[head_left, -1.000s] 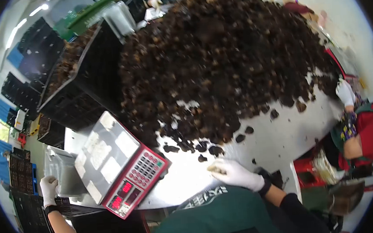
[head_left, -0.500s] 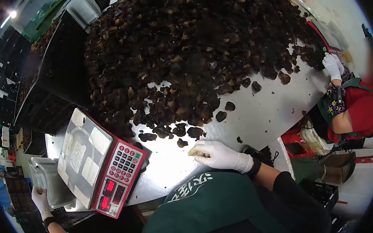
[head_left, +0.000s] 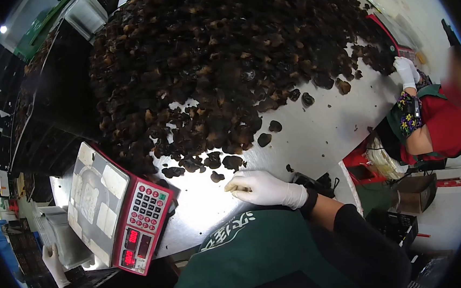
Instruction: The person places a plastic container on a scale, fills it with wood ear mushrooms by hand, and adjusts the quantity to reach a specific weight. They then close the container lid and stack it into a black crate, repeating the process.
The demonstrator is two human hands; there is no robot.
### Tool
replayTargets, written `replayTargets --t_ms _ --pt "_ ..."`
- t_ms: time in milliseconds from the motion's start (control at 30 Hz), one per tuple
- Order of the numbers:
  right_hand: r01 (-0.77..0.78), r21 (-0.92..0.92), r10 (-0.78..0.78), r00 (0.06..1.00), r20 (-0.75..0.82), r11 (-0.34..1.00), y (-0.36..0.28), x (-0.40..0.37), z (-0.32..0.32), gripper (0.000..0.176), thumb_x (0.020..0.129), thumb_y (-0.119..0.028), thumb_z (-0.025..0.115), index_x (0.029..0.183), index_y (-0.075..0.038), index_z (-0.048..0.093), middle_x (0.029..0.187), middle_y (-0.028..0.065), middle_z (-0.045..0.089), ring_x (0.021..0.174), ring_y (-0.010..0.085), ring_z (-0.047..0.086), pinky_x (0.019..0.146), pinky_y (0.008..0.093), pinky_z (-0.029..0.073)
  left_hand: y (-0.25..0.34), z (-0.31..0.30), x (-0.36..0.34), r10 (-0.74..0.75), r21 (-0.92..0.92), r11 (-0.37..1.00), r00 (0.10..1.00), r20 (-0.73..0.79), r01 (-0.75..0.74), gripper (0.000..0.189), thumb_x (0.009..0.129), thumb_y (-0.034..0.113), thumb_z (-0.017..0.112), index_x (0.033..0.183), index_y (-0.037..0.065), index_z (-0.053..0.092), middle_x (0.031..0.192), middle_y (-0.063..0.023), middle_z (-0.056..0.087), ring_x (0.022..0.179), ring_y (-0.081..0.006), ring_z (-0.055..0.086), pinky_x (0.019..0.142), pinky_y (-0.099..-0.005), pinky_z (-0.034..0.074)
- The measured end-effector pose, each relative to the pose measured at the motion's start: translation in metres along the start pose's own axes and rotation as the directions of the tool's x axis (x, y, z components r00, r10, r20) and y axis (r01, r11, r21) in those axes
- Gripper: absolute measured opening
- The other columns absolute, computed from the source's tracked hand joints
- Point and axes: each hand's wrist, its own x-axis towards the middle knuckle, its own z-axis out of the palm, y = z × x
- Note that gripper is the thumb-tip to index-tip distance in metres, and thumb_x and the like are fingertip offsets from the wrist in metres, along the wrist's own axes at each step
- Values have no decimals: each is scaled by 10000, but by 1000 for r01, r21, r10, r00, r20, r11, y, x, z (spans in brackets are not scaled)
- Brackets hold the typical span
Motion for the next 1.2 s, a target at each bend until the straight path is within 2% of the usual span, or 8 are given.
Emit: replayTargets --t_ms 233,467,533,667,700,900,1067,1200 --pt "-42 -6 42 999 11 999 -5 0 -3 203 912 -165 626 1075 -60 682 990 98 691 901 249 692 816 348 557 18 -30 -12 10 277 961 1000 -22 -3 129 940 103 662 882 -7 630 717 17 535 687 -73 494 635 -257 432" --pt "44 43 -48 994 95 998 -55 25 -5 208 873 -110 653 1069 -49 687 942 115 676 836 246 687 762 366 549 247 43 -77 48 -66 996 993 -109 -55 243 851 -9 712 1082 -18 634 863 -11 651 755 -63 568 654 -239 478" --pt "186 4 -184 971 156 983 -79 50 -3 298 859 -62 666 1155 -33 650 957 112 657 816 228 664 741 332 536 303 72 -90 -65 -157 986 997 -35 59 231 760 -18 780 932 -5 627 772 20 587 701 -46 545 597 -223 439" --pt "400 106 -409 909 83 911 -136 95 4 488 876 -113 687 1335 -32 540 1071 136 660 831 208 670 750 327 533 330 100 -93 373 -57 926 928 -9 -373 352 700 65 873 761 26 529 677 -52 552 596 -113 559 537 -275 435" --pt "414 137 -425 904 53 900 -145 104 8 540 883 -138 695 1379 -33 510 1101 143 661 837 206 673 756 326 535 339 106 -98 275 -168 949 961 18 -268 358 671 64 870 744 45 520 695 -60 543 601 -175 547 549 -304 433" --pt "159 340 -204 974 100 927 -162 147 40 732 922 -316 717 1505 -39 373 1070 171 681 789 204 688 735 333 548 355 127 -112 462 21 886 887 10 -462 387 643 134 905 734 61 536 694 -56 519 613 -197 528 572 -316 448" --pt "-126 469 -6 963 271 874 -149 159 44 532 968 -168 634 1459 -57 461 1023 61 667 739 66 626 606 194 493 340 125 -108 469 -91 882 880 80 -462 235 796 161 824 822 59 614 770 -74 589 673 -230 593 625 -324 486" --pt "-87 461 14 987 159 883 -142 161 38 517 966 -117 537 1462 -14 434 1120 130 667 807 123 658 605 202 541 323 74 -89 525 180 848 835 -163 -498 147 779 22 779 863 51 662 805 -92 626 724 -223 621 662 -309 503"
